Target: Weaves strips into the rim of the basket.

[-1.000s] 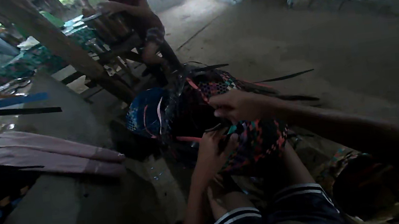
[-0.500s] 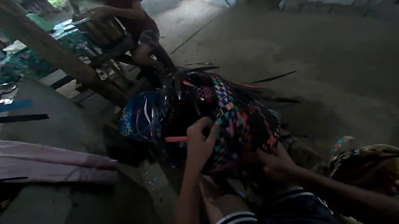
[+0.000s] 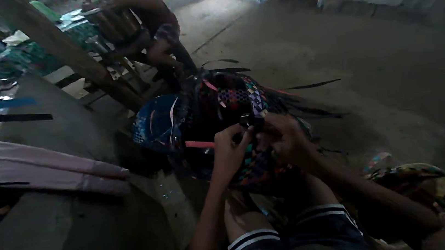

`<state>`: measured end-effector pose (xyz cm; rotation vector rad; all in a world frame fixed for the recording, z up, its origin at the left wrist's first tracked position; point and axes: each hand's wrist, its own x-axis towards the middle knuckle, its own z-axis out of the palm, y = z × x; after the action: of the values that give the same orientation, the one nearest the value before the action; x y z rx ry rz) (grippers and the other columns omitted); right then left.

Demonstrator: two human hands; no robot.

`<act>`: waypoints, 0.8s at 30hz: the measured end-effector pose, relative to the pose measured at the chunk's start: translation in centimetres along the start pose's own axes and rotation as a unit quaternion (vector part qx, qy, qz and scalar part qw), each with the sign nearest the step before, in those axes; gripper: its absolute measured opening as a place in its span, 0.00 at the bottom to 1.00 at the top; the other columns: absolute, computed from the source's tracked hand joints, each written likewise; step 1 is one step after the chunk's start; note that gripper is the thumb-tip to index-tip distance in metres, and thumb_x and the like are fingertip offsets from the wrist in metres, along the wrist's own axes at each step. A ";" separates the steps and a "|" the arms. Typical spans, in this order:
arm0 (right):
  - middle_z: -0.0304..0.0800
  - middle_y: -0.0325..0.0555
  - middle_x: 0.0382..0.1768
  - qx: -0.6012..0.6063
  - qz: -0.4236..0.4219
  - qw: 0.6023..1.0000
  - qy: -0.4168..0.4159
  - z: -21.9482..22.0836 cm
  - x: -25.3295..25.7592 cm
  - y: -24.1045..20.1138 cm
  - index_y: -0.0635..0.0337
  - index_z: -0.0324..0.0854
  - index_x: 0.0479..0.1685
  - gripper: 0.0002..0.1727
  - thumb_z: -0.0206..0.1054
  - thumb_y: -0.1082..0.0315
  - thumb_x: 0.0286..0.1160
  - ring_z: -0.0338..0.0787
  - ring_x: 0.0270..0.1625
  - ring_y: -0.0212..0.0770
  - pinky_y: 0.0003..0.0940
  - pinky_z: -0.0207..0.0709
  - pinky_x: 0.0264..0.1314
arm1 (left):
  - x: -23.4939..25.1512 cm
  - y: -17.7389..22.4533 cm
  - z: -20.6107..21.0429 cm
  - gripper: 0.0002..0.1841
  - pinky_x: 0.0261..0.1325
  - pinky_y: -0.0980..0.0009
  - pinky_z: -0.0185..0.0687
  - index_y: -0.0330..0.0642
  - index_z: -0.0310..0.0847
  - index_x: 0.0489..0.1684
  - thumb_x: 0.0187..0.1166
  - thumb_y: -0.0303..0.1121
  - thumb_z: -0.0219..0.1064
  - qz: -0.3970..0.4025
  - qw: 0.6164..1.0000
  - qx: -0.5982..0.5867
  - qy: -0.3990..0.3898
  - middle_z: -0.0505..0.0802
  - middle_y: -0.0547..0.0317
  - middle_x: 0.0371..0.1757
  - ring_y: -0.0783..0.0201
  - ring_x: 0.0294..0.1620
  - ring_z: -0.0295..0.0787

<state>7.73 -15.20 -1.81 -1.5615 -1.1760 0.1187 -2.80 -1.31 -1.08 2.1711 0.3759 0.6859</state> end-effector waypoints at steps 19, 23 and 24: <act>0.89 0.40 0.35 0.408 0.356 0.834 -0.107 4.7 -4.4 -0.3 0.67 0.76 0.57 0.21 0.39 0.62 0.97 0.92 0.35 0.35 0.33 0.90 0.41 | 3.2 -1.4 -1.4 0.14 0.52 0.53 0.82 0.26 0.83 0.50 0.89 0.31 0.59 -0.021 0.994 0.084 -0.061 0.89 0.40 0.43 0.52 0.43 0.87; 0.75 0.30 0.19 0.466 0.368 0.804 -0.036 6.0 -3.2 -0.1 0.60 0.74 0.39 0.20 0.38 0.64 0.96 0.71 0.15 0.22 0.15 0.67 0.18 | 3.3 -0.7 -1.2 0.13 0.54 0.53 0.82 0.27 0.84 0.50 0.89 0.31 0.60 -0.047 0.993 0.089 -0.057 0.90 0.41 0.45 0.52 0.46 0.87; 0.73 0.28 0.18 0.461 0.352 0.814 -0.014 7.1 -4.5 0.5 0.58 0.74 0.35 0.20 0.39 0.67 0.95 0.70 0.16 0.20 0.14 0.67 0.20 | 3.4 -0.8 -1.0 0.13 0.55 0.51 0.82 0.27 0.84 0.50 0.88 0.30 0.60 -0.041 0.993 0.106 -0.042 0.90 0.40 0.45 0.50 0.46 0.88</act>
<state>1.33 -13.46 -7.08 -1.0041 -0.3457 1.0477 -0.63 1.45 -0.01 2.3608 0.5096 0.5260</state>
